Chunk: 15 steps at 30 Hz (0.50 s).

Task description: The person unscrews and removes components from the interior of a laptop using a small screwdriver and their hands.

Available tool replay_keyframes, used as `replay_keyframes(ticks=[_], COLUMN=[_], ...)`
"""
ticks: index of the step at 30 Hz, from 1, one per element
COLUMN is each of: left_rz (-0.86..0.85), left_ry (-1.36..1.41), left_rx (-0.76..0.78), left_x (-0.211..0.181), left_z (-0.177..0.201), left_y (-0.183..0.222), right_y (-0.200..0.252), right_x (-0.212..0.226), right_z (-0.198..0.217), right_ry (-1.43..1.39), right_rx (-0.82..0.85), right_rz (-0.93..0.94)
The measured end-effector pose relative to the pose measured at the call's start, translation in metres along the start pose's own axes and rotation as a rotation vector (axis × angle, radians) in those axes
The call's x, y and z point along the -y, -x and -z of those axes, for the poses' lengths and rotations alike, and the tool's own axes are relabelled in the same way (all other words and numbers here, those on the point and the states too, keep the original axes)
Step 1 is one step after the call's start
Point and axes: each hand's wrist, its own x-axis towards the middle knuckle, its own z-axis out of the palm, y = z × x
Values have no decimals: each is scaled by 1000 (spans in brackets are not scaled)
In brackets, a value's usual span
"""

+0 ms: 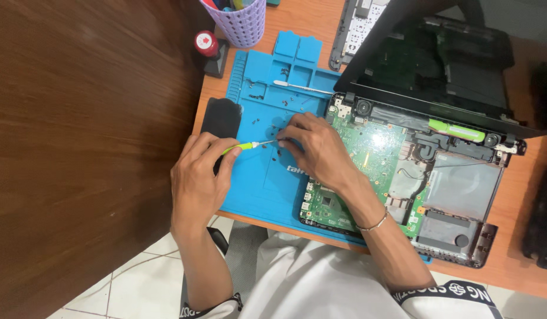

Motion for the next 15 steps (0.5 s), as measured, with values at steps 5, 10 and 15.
replay_keyframes(ticks=[5, 10, 15], left_rz=[-8, -86, -140], left_ry=[-15, -11, -35], left_rx=[29, 21, 26], left_x=[-11, -25, -40], left_z=[0, 0, -1], left_y=[-2, -4, -7], right_y=[7, 17, 29], right_x=[1, 0, -4], right_z=[8, 18, 31], right_ry=[-25, -47, -60], right_rx=[-29, -83, -132], right_rz=[-33, -40, -30])
